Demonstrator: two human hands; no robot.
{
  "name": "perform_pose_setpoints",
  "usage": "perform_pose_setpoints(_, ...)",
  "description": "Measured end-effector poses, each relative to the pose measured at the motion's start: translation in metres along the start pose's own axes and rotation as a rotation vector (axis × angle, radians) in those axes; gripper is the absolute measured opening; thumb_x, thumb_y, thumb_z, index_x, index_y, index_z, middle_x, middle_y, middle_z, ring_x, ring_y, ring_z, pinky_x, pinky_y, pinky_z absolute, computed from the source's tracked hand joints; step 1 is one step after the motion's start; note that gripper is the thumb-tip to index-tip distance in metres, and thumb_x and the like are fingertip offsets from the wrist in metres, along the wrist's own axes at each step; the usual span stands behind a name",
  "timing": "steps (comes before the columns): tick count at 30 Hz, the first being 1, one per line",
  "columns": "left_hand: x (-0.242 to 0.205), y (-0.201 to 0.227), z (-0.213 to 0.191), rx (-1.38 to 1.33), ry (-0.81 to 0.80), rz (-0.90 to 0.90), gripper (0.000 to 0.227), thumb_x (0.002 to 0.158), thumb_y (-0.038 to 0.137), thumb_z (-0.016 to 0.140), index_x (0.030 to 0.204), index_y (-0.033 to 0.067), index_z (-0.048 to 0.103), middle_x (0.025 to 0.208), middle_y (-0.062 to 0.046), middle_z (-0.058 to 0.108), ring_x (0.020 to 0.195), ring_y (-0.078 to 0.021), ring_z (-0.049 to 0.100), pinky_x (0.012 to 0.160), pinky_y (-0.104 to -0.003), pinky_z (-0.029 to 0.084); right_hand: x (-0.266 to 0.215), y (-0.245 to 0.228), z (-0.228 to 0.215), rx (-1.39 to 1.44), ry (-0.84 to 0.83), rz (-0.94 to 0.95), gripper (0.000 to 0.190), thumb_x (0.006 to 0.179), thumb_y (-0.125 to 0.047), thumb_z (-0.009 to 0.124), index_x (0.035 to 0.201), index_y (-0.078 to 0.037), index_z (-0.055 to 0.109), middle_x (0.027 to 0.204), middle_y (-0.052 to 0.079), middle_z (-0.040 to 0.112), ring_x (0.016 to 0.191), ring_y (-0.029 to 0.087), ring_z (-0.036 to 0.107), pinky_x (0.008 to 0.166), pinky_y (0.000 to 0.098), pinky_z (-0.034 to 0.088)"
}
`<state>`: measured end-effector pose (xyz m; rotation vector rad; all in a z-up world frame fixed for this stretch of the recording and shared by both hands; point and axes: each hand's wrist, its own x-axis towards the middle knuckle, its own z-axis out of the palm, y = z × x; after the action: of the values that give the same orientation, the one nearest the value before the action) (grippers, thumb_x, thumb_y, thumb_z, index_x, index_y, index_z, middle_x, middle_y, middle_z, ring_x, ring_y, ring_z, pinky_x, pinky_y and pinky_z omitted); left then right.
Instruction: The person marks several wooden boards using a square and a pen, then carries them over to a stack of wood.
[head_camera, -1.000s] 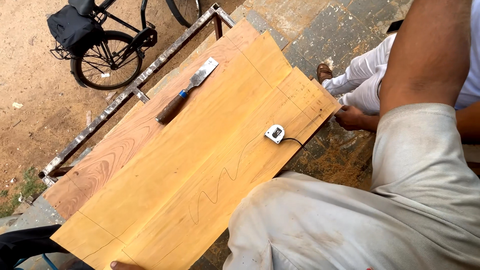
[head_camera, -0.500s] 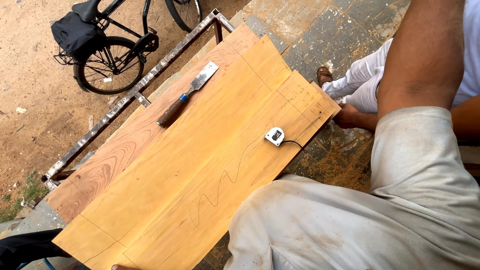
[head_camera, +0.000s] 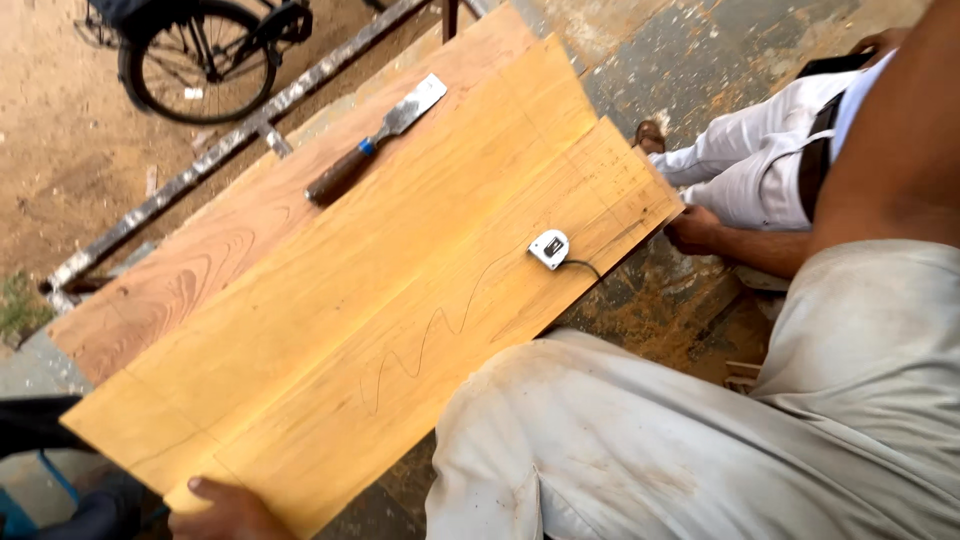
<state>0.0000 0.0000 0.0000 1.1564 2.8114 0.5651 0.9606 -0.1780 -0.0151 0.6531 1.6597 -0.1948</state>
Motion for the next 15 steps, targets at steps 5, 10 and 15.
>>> perform_pose_setpoints(5,-0.005,0.034,-0.016,0.22,-0.038,-0.047,0.067,0.11,0.06,0.056,0.139,0.0003,0.049,0.133,-0.025,0.051,0.122,-0.0484,0.049,0.099,-0.066,0.036,0.005,-0.01,0.01,0.077,0.132,0.047,0.023,0.099,-0.018,0.06,0.118,-0.015,0.073,0.138,0.002,0.06,0.132,0.026,0.05,0.103,0.04,0.051)
perform_pose_setpoints(10,-0.004,0.026,-0.013,0.17,-0.023,-0.02,0.066,0.108,0.06,0.055,0.14,0.0025,0.047,0.134,-0.022,0.052,0.122,-0.0474,0.051,0.1,-0.066,0.035,-0.036,0.016,-0.095,0.871,0.521,0.418,0.022,0.099,-0.028,0.065,0.116,-0.014,0.063,0.123,0.003,0.062,0.114,0.023,0.058,0.09,0.0388,0.055)
perform_pose_setpoints(15,-0.01,0.05,-0.031,0.206,-0.075,-0.107,0.069,0.108,0.062,0.052,0.143,0.0033,0.044,0.139,-0.022,0.05,0.125,-0.0461,0.051,0.105,-0.064,0.035,-0.095,0.015,-0.295,1.616,1.051,0.742,0.043,0.099,-0.033,0.079,0.115,-0.002,0.053,0.099,0.017,0.07,0.092,0.032,0.069,0.077,0.0466,0.055)
